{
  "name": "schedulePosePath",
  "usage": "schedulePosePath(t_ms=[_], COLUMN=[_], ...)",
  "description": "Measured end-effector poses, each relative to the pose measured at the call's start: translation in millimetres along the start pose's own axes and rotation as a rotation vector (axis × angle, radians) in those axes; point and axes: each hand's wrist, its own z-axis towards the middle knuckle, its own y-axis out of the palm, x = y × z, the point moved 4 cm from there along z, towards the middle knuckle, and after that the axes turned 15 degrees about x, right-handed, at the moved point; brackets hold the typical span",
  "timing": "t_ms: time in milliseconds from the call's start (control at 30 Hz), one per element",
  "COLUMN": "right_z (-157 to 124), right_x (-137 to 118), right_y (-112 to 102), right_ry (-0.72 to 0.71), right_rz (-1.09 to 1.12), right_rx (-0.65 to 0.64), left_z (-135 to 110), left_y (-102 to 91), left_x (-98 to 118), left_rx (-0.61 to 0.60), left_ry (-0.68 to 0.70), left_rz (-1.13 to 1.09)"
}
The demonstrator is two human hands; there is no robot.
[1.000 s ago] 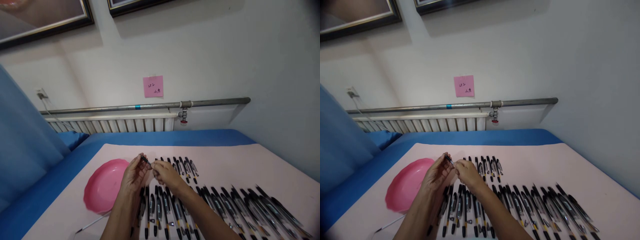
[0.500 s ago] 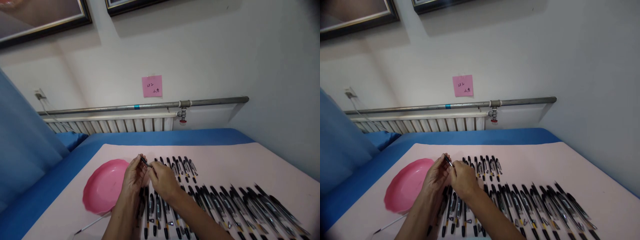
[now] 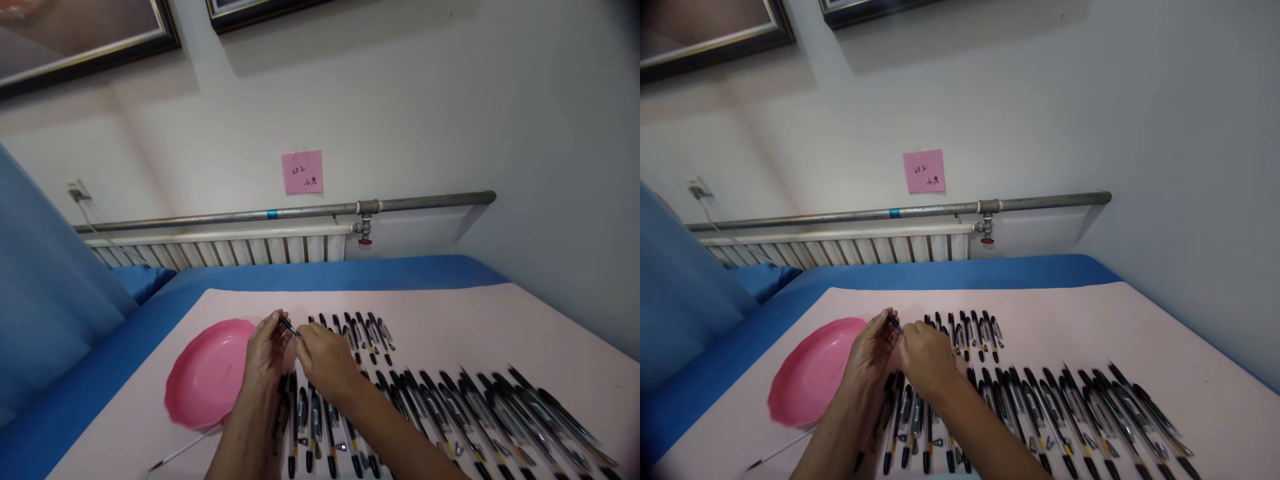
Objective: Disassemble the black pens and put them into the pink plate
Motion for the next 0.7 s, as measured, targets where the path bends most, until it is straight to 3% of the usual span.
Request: schedulePosePath(t_ms=[133,333,533,700], right_z=[4,4,-3,-2], right_x=[5,9,8,6], right_y=[0,5,15,10], right_ry=[0.239,0.542,0.994,1.07], right_rz=[0.268,0.608,1.088,1.121], right_rx=[-0.065,-0.058,-0.304,-0.347], left_z=[-5,-11,-12,-10], left_y=[4.1,10.0,11.7,8.5], left_x=[3,3,9,17], left_rx=[-0.053,-0.143,-0.166,-0.127], left_ry=[0.038,0.068,0.098,0.151], left_rz=[-0.025,-0.023,-0.016,0.005])
